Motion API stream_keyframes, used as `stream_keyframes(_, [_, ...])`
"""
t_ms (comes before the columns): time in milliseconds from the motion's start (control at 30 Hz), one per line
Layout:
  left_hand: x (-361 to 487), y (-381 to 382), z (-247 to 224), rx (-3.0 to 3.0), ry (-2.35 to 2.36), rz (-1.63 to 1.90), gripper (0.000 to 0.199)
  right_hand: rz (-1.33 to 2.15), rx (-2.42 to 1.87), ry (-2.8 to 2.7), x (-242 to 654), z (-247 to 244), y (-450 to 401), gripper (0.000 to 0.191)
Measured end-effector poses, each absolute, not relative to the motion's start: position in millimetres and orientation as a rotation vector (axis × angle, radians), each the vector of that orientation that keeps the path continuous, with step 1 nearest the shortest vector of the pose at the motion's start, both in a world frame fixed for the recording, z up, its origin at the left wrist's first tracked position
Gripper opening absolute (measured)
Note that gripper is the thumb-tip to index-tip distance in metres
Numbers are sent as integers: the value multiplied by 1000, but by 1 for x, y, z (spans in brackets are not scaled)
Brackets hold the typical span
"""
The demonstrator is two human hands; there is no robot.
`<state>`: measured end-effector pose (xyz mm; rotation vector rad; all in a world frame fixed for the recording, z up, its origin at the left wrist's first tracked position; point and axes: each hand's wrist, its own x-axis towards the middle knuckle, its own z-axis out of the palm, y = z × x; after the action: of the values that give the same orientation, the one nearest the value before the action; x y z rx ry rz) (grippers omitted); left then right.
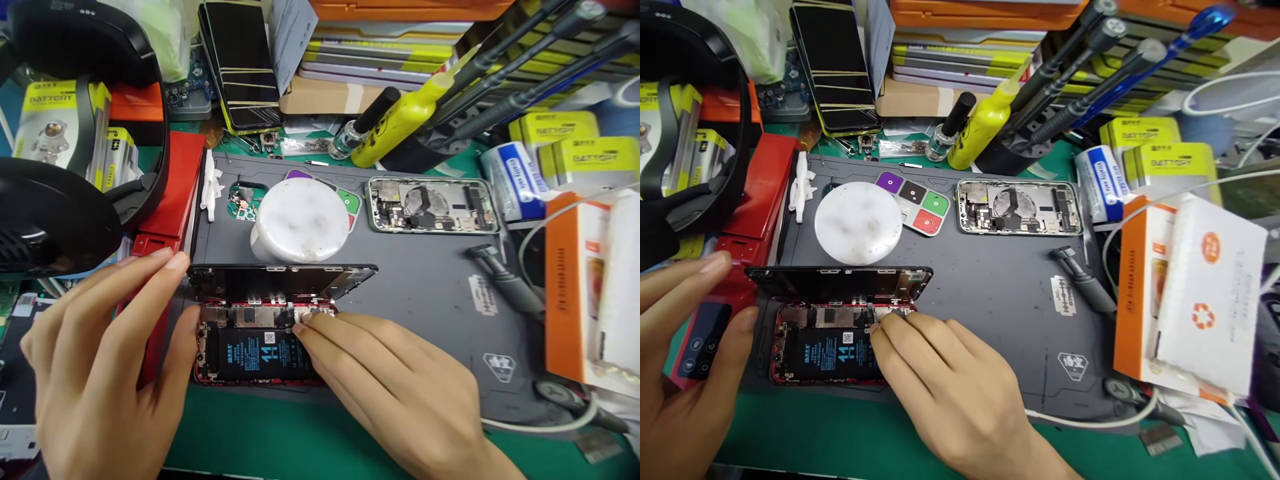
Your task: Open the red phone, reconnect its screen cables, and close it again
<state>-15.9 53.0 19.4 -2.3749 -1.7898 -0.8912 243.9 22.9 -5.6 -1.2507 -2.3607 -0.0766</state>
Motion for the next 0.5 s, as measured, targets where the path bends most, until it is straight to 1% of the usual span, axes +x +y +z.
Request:
stream_keyframes(67, [-19,53,18,-2381,-1740,-939,59,-54,-1244,-2339,245,-6,24,19])
stream_keyframes(133, [-20,50,16,-2379,-1748,-986,59,-28,-1243,-2298,244,-7,25,18])
stream_keyframes(267, [-20,42,11,-2388,-1811,-1052,64,-20,-1235,-2251,242,-9,26,16])
stream_keyframes(500, [-20,43,8,-2406,-1769,-1106,71,-81,-1232,-2224,237,-11,29,17])
